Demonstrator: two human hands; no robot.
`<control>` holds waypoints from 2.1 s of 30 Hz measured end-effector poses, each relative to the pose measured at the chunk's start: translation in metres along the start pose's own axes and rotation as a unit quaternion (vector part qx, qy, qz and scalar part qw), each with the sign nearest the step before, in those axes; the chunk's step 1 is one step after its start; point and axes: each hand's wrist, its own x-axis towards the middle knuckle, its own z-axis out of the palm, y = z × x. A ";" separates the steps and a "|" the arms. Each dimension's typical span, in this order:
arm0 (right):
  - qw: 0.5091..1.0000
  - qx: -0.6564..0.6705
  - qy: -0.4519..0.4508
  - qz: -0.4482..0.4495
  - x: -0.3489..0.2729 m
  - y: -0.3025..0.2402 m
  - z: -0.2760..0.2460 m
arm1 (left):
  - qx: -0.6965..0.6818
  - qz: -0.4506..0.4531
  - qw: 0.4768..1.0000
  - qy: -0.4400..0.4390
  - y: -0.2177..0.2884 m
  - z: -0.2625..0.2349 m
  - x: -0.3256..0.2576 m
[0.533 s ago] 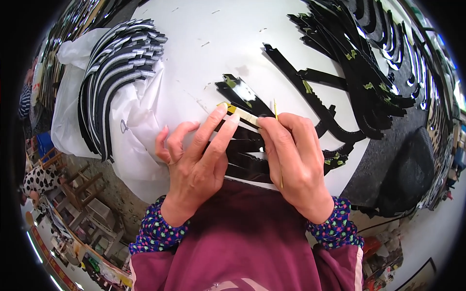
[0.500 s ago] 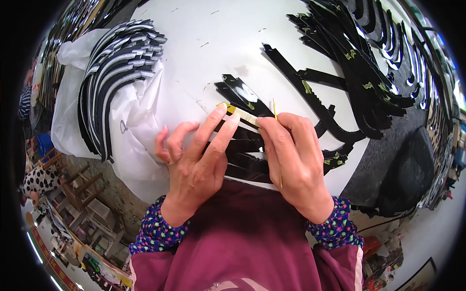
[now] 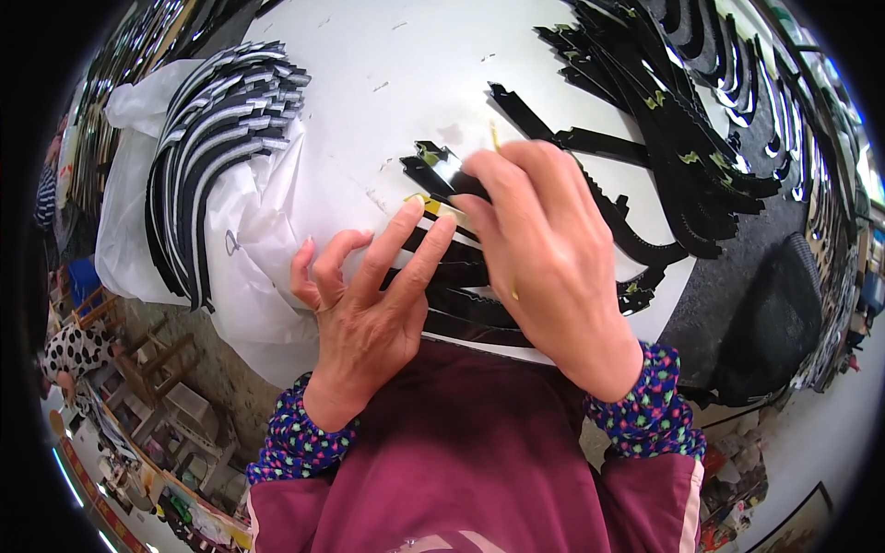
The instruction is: Applying glue to small black shoe components using a brush and a stencil.
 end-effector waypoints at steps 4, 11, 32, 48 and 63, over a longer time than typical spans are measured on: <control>0.998 -0.001 -0.049 -0.034 0.010 0.005 0.007 | -0.006 -0.003 1.000 0.004 -0.001 0.001 0.001; 0.997 0.014 -0.069 -0.023 0.018 0.001 0.007 | -0.001 0.004 1.000 0.018 -0.002 0.006 -0.003; 0.999 -0.005 -0.031 -0.013 0.015 0.008 0.011 | 0.022 0.010 1.000 0.010 -0.002 0.005 -0.003; 0.980 -0.092 -0.010 -0.175 0.004 0.030 -0.005 | 0.014 0.008 1.000 0.018 -0.002 0.005 -0.003; 0.989 -0.017 -0.037 -0.141 -0.013 0.024 -0.023 | -0.001 -0.001 1.000 0.015 -0.001 0.004 -0.002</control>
